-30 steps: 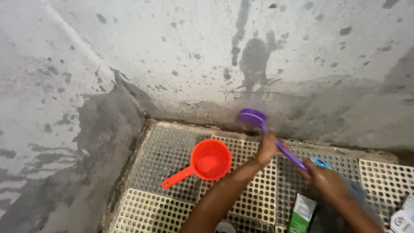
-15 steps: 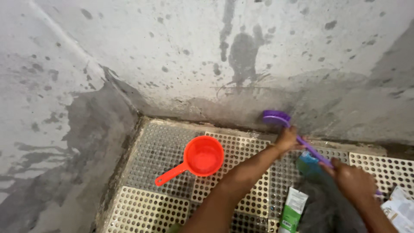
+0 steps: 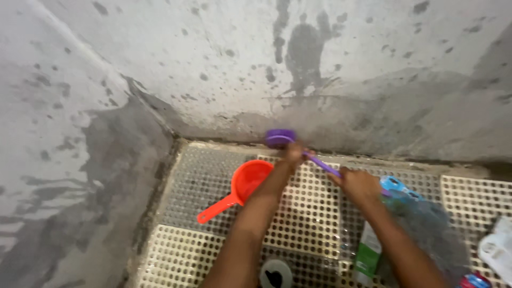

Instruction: The person scoops water from a large black tub using a red scoop and pours it onto the floor. They then apply liquid soap from a pump bottle onto their hands, rub them together, and use a purple scrub brush to clean the lower sections of the walls.

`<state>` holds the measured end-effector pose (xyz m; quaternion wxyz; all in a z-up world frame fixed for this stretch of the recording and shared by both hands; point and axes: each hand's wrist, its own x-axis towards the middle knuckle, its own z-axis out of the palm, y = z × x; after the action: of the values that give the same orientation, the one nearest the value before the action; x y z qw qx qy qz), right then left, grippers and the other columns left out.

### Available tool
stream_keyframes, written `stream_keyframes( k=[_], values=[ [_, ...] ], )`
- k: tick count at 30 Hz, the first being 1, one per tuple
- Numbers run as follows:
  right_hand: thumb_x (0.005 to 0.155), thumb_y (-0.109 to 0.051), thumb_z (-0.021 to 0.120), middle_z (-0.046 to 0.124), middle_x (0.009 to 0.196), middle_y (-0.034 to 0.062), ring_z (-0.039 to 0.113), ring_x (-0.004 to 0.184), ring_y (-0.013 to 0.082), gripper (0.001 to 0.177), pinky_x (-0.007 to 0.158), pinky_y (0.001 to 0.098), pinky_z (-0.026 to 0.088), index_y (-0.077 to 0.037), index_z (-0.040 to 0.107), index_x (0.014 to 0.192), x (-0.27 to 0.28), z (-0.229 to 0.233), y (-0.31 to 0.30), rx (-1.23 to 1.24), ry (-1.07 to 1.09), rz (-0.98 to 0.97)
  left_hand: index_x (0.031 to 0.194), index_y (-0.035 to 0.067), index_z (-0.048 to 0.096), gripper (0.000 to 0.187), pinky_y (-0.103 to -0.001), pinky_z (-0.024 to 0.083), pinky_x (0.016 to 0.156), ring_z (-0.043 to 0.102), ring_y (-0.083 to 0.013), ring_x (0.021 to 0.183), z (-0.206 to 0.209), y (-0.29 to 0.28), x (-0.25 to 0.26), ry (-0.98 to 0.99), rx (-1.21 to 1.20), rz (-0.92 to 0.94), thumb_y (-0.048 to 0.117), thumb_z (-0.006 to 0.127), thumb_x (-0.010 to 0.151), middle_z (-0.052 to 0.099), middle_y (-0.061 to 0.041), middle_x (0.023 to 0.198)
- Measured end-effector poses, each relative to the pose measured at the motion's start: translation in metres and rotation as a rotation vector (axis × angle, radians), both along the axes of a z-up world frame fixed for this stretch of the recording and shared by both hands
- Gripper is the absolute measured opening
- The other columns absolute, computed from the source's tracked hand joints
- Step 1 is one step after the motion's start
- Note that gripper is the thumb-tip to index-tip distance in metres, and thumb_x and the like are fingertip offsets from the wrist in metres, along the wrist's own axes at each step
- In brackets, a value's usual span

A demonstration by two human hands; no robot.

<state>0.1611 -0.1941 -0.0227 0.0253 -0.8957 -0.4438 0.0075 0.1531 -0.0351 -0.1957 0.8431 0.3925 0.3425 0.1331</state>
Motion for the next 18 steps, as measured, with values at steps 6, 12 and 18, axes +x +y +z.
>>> stream_keyframes(
  k=[6, 12, 18],
  values=[
    [0.094, -0.073, 0.042, 0.078, 0.075, 0.0095, 0.079, 0.067, 0.0294, 0.062, 0.061, 0.0462, 0.06, -0.022, 0.071, 0.113, 0.057, 0.021, -0.15, -0.342, -0.008, -0.346, 0.113, 0.001, 0.052, 0.019, -0.044, 0.061, 0.074, 0.066, -0.0322, 0.091, 0.024, -0.076, 0.107, -0.157, -0.167, -0.264, 0.018, 0.044, 0.11, 0.063, -0.014, 0.096],
    [0.091, -0.078, 0.039, 0.078, 0.083, 0.0074, 0.076, 0.073, 0.0276, 0.066, 0.066, 0.0444, 0.058, -0.024, 0.072, 0.11, 0.052, 0.015, -0.075, -0.257, 0.092, -0.158, 0.119, 0.003, 0.054, 0.015, -0.045, 0.061, 0.075, 0.064, -0.0285, 0.091, 0.033, -0.021, 0.076, -0.25, -0.184, -0.294, 0.015, 0.05, 0.111, 0.063, -0.012, 0.098],
    [0.096, -0.078, 0.031, 0.074, 0.08, 0.0054, 0.071, 0.065, 0.0192, 0.073, 0.055, 0.0358, 0.059, -0.02, 0.067, 0.12, -0.014, -0.025, 0.045, -0.369, 0.263, -0.04, 0.116, 0.003, 0.055, 0.015, -0.045, 0.061, 0.074, 0.065, -0.0287, 0.09, -0.005, -0.033, -0.002, -0.014, -0.097, -0.165, 0.016, 0.052, 0.108, 0.063, -0.013, 0.097]
  ],
)
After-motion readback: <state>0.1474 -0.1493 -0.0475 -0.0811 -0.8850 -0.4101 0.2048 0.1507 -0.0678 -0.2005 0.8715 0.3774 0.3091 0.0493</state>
